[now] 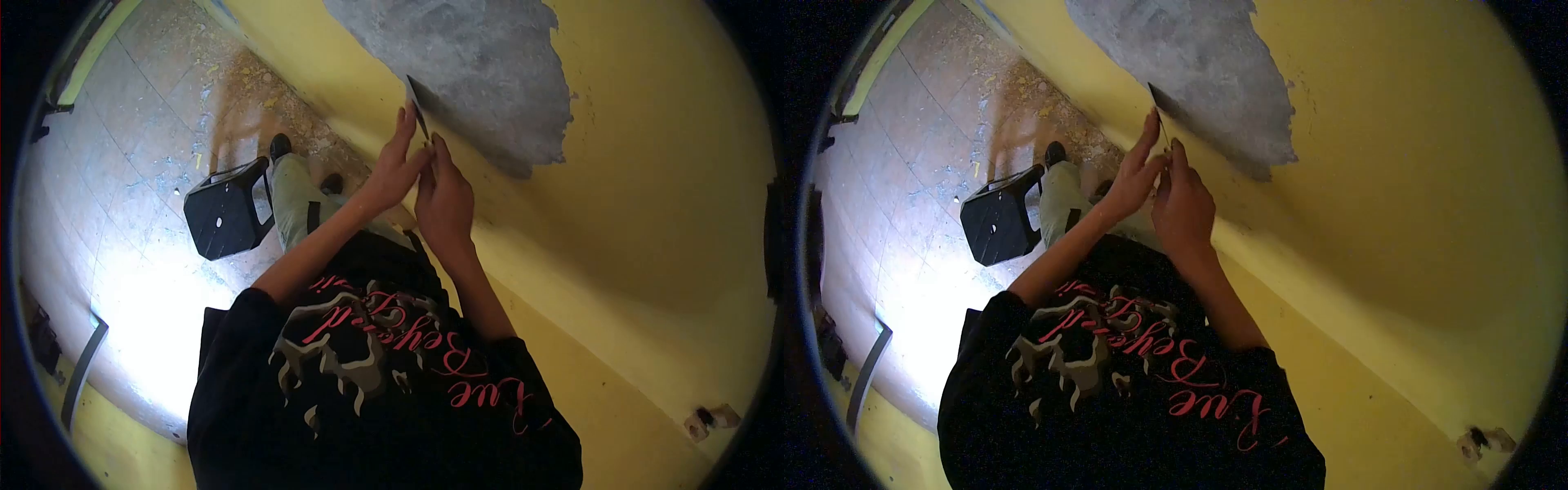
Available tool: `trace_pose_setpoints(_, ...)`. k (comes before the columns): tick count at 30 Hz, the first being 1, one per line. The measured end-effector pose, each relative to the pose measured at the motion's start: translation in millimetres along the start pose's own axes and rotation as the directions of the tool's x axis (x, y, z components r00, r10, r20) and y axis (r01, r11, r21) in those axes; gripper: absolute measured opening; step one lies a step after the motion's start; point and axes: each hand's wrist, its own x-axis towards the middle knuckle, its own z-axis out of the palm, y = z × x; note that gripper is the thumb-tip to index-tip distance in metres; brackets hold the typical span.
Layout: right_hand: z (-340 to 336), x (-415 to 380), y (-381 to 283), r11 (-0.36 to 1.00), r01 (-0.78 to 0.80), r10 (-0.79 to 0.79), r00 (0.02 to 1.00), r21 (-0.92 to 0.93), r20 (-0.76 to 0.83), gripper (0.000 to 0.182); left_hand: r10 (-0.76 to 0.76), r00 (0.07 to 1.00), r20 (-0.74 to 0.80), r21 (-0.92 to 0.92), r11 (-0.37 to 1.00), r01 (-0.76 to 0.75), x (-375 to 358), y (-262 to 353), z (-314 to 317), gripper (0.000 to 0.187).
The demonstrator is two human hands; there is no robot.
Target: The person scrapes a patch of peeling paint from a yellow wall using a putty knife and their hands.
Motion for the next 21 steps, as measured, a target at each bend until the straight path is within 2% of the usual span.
trace_pose_setpoints(1,-7.9,-1.1,-3.1,1.000,0.004,-0.004,1.000,0.003,0.004,0.042,0.013,1.000,0.017,0.084,0.996,-0.015,-3.4,3.2,-2.3,0.077)
trace_pose_setpoints(3,-26.5,-11.5,-9.6,0.998,-0.006,0.006,1.000,0.056,-0.006,0.043,0.021,0.999,0.026,0.079,0.997,-0.023,-12.5,13.6,9.5,0.078)
trace_pose_setpoints(7,-17.0,-10.6,-0.8,0.998,0.045,-0.043,0.997,0.046,-0.060,0.044,0.112,0.993,0.030,0.136,0.984,-0.115,-7.7,11.8,12.2,0.079)
trace_pose_setpoints(9,-3.2,-6.6,-4.0,0.993,-0.115,0.116,0.993,0.032,-0.020,0.043,0.112,0.994,0.019,0.160,0.981,-0.113,-4.7,7.9,7.1,0.079)
trace_pose_setpoints(10,-6.1,-9.4,-2.3,0.992,-0.119,0.119,0.993,0.033,-0.019,0.043,0.118,0.993,0.008,0.184,0.976,-0.117,-2.8,7.3,5.2,0.079)
trace_pose_setpoints(12,-14.4,-12.7,1.7,0.990,0.026,-0.018,0.998,0.138,-0.059,0.044,0.102,0.995,0.018,0.154,0.983,-0.103,-5.1,14.6,8.8,0.079)
trace_pose_setpoints(14,-7.5,-2.9,-3.9,0.996,-0.019,0.024,0.997,0.082,-0.067,0.041,0.081,0.996,0.030,0.117,0.990,-0.084,-4.4,12.6,8.7,0.079)
trace_pose_setpoints(16,-9.7,-2.0,-5.6,0.998,-0.062,0.063,0.995,0.019,-0.081,0.037,0.080,0.996,-0.047,0.122,0.990,-0.074,3.4,2.8,3.2,0.079)
trace_pose_setpoints(18,-12.0,3.3,-7.0,0.996,-0.050,0.047,0.998,0.080,0.037,0.037,0.111,0.994,-0.026,0.172,0.980,-0.105,3.0,3.6,-0.9,0.078)
trace_pose_setpoints(20,-14.6,8.1,-10.1,0.995,-0.079,0.076,0.996,0.065,0.040,0.037,0.105,0.995,-0.004,0.219,0.970,-0.101,-0.6,3.3,-2.5,0.078)
trace_pose_setpoints(21,-15.7,6.8,-10.2,0.993,-0.110,0.109,0.993,0.047,0.038,0.037,0.100,0.994,-0.033,0.159,0.983,-0.093,2.5,0.4,0.1,0.077)
